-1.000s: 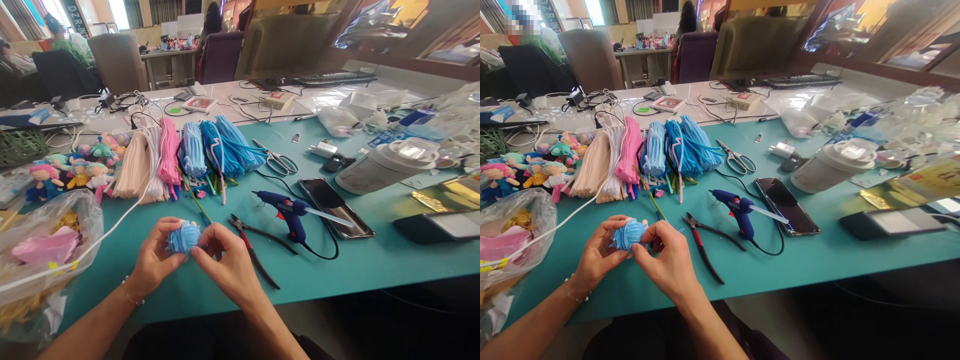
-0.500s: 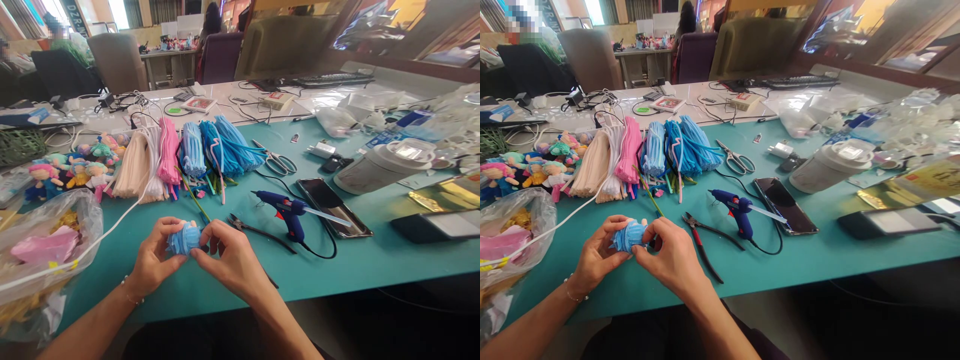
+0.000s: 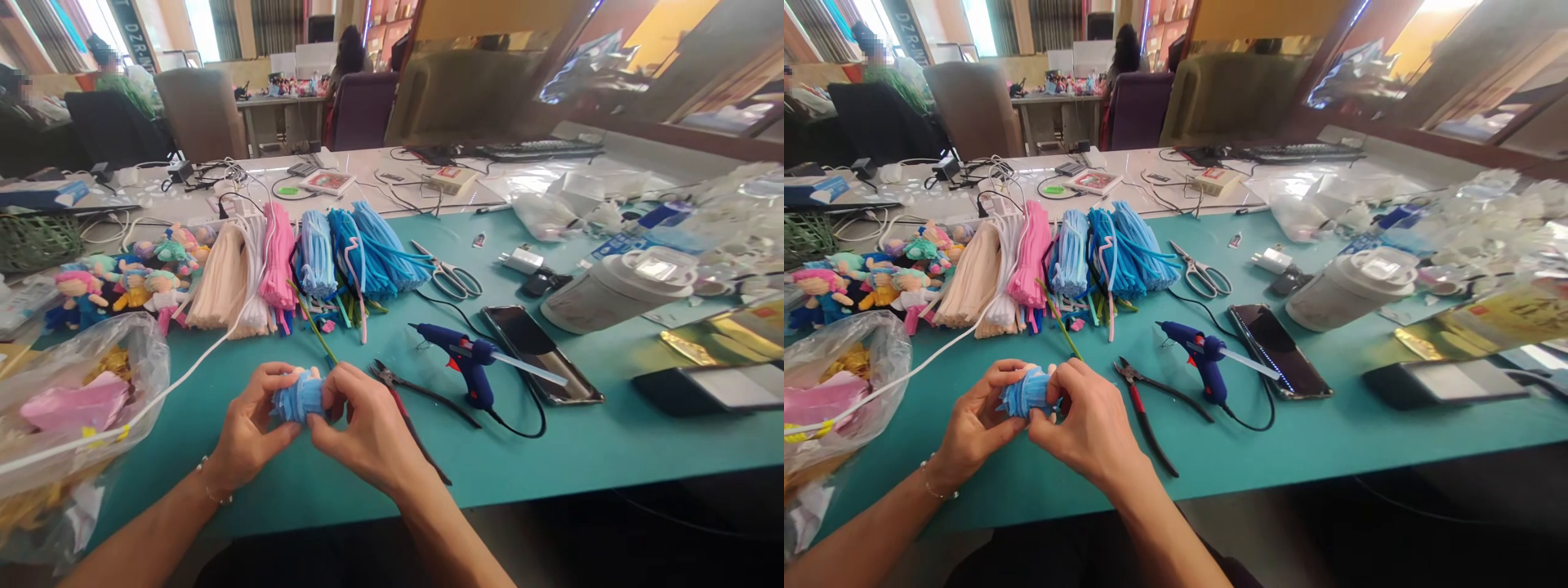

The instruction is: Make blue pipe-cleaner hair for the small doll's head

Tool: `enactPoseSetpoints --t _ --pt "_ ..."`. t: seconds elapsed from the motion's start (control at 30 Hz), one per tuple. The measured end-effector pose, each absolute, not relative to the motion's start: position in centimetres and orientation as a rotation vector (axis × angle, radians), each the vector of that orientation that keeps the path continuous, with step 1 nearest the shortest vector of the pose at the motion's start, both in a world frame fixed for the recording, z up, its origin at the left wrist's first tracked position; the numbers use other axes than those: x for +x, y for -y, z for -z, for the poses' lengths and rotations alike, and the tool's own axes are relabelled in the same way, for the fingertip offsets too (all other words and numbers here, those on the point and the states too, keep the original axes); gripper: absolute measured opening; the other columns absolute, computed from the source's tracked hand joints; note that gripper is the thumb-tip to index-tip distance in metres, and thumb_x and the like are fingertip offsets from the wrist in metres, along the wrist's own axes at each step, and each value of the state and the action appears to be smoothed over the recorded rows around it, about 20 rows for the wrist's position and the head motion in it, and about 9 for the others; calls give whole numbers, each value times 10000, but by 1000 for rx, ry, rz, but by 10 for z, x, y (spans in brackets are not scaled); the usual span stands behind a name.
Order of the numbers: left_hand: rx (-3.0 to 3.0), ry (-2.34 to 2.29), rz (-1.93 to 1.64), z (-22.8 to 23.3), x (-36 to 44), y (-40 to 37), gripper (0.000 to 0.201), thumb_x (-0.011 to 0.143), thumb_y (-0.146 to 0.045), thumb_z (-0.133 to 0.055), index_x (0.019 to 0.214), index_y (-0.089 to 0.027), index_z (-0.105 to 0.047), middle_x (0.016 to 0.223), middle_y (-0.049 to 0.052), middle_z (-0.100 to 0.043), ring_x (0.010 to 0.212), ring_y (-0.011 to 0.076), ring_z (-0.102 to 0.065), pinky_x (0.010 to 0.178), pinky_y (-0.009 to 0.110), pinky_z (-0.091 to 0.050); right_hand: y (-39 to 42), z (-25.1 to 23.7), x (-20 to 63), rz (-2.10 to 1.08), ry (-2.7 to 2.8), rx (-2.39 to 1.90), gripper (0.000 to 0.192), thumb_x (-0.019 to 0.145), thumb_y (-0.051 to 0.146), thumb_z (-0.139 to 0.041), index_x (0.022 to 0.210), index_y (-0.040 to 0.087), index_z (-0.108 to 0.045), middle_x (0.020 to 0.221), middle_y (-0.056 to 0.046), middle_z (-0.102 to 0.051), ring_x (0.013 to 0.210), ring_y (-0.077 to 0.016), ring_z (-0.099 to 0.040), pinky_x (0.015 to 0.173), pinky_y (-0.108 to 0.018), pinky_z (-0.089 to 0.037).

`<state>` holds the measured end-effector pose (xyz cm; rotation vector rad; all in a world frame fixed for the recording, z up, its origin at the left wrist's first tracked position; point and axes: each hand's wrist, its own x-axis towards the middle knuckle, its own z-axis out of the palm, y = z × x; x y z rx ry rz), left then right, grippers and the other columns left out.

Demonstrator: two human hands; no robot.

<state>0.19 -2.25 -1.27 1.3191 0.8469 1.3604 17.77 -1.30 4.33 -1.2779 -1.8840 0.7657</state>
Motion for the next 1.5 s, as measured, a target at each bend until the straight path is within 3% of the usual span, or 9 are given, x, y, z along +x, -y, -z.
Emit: enactPoseSetpoints --t 0.2,0.37,0.63,0.8,0.97,1.1,1.2,1.3,1.5 --pt "1054 -906 -1420 17 1 15 404 633 -194 -854 1015 -265 -742 1144 67 -642 1008 243 -662 712 265 -568 1 -49 189 -1018 1829 -1156 127 767 279 -677 729 197 -588 697 28 -540 556 -102 -463 529 -227 -365" --pt "742 -919 -1372 11 4 8 430 596 -260 -863 1001 -207 -725 953 59 -701 817 205 -665 658 275 -546 0 -48 199 -1017 1710 -1109 198 897 326 -523 830 185 -645 711 -5 -591 597 -126 -507 545 -236 -397" --pt "474 -764 -1386 15 5 -2 377 631 -242 -791 994 -168 -717 810 31 -684 760 189 -638 747 332 -532 -7 -36 185 -753 1756 -1185 297 914 292 -310 631 243 -390 530 40 -460 491 -120 -442 508 -241 -345" --pt "367 -707 -1399 16 4 -6 333 614 -215 -774 931 -133 -717 670 -10 -601 661 161 -597 763 362 -543 -22 -24 177 -641 1747 -1216 275 866 285 -341 598 255 -287 494 61 -335 461 -116 -341 471 -260 -227" --pt "327 -657 -1388 17 3 -7 259 616 -210 -759 860 -147 -699 606 -36 -542 620 152 -572 866 453 -551 -23 -4 172 -596 1705 -1210 347 898 337 -377 580 254 -266 481 73 -278 439 -109 -274 457 -270 -199" --pt "356 -643 -1390 18 1 -8 216 630 -230 -755 823 -153 -696 585 -44 -512 609 151 -562 914 491 -542 -20 0 172 -610 1666 -1180 326 931 368 -418 635 232 -424 575 35 -449 519 -125 -410 516 -253 -330" --pt "372 -647 -1420 17 2 -10 212 630 -241 -764 816 -154 -709 573 -47 -501 609 151 -563 890 481 -555 -20 -1 175 -669 1637 -1166 216 940 352 -440 845 205 -567 776 -35 -619 692 -165 -576 643 -275 -462" --pt "370 -669 -1448 17 3 -11 249 612 -236 -787 833 -133 -733 566 -44 -506 581 132 -541 791 401 -578 -21 -1 177 -776 1640 -1150 207 907 341 -525 1031 190 -596 906 -70 -693 839 -200 -662 746 -313 -531" --pt "385 -726 -1463 20 4 -13 269 629 -218 -789 876 -119 -748 684 4 -614 646 143 -590 674 304 -553 -19 3 173 -1002 1652 -1150 427 711 168 -690 1122 195 -576 959 -37 -703 687 -154 -668 638 -278 -551"
